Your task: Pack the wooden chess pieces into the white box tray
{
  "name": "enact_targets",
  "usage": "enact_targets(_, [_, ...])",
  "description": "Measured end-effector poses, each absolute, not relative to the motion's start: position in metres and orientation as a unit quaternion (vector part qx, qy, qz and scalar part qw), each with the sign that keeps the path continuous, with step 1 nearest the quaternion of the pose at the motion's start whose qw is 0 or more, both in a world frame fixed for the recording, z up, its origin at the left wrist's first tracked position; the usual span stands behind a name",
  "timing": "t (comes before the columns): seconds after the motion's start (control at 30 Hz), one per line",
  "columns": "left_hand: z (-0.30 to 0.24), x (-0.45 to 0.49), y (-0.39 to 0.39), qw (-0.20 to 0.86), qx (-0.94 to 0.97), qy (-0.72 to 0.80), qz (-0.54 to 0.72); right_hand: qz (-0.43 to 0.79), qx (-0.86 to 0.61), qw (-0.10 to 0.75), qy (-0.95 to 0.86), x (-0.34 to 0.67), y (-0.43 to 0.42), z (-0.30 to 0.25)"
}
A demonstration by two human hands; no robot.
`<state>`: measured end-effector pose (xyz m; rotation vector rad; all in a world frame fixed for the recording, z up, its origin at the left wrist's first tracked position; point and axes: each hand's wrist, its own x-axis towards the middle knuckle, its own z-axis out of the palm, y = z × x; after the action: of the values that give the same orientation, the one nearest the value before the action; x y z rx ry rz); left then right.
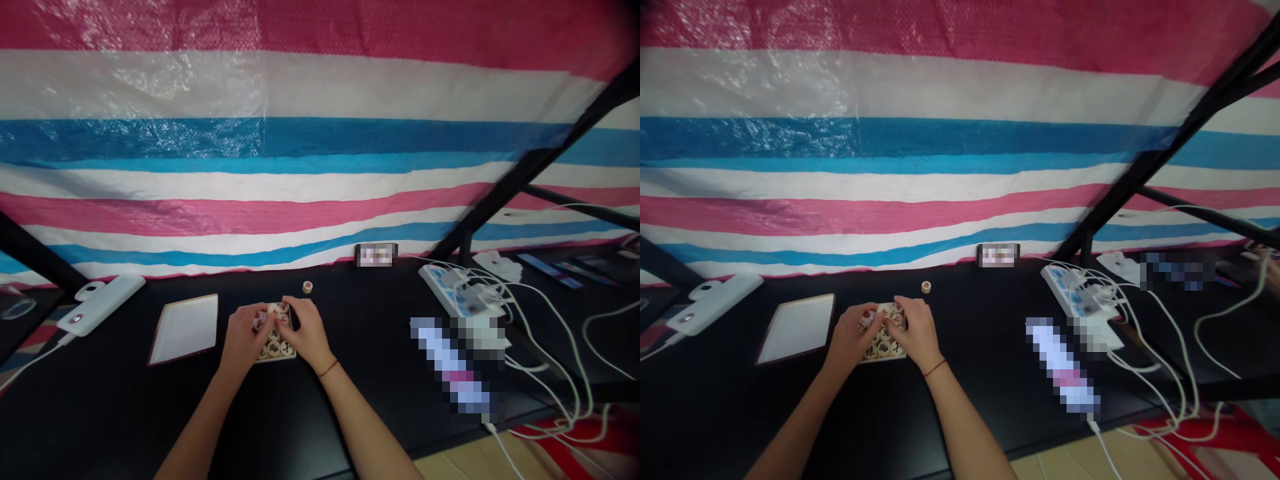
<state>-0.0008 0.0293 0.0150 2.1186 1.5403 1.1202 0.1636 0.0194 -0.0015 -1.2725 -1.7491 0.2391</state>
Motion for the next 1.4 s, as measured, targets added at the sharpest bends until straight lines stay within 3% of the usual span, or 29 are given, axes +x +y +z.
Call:
enact_targets(0.2, [0.018, 0.009, 0.023, 0.267, 0.696, 0.524, 0.412, 0.102, -0.479, 0.476, -0.730, 0.162, 0.019, -0.002])
enact_targets(0.47, [0.012, 0.008, 0.025, 0.273, 0.656, 0.539, 0.452, 0.071, -0.496, 0.505, -0.703, 0.169, 0.024, 0.001])
enact_targets(0.6, [0.009, 0.002, 0.027, 0.271, 0.647, 0.532, 0.475, 0.032, -0.608, 0.511, -0.607, 0.195, 0.036, -0.008])
enact_targets(0.83, [0.007, -0.005, 0.031, 0.285, 0.641, 0.525, 0.482, 0.033, -0.732, 0.373, -0.570, 0.227, 0.060, -0.033])
enact_targets(0.97, [0.012, -0.004, 0.029, 0.246, 0.669, 0.527, 0.463, 0.040, -0.739, 0.345, -0.577, 0.222, 0.060, -0.031])
enact_targets(1.17, [0.010, -0.002, 0.028, 0.149, 0.766, 0.491, 0.388, 0.076, -0.603, 0.502, -0.616, 0.189, 0.035, -0.005])
enact_targets(1.27, [0.002, -0.002, 0.028, 0.094, 0.814, 0.460, 0.342, 0.146, -0.503, 0.503, -0.687, 0.163, 0.020, 0.005])
enact_targets(1.4, [-0.004, -0.002, 0.029, 0.043, 0.829, 0.449, 0.331, 0.170, -0.485, 0.518, -0.684, 0.144, 0.015, 0.010])
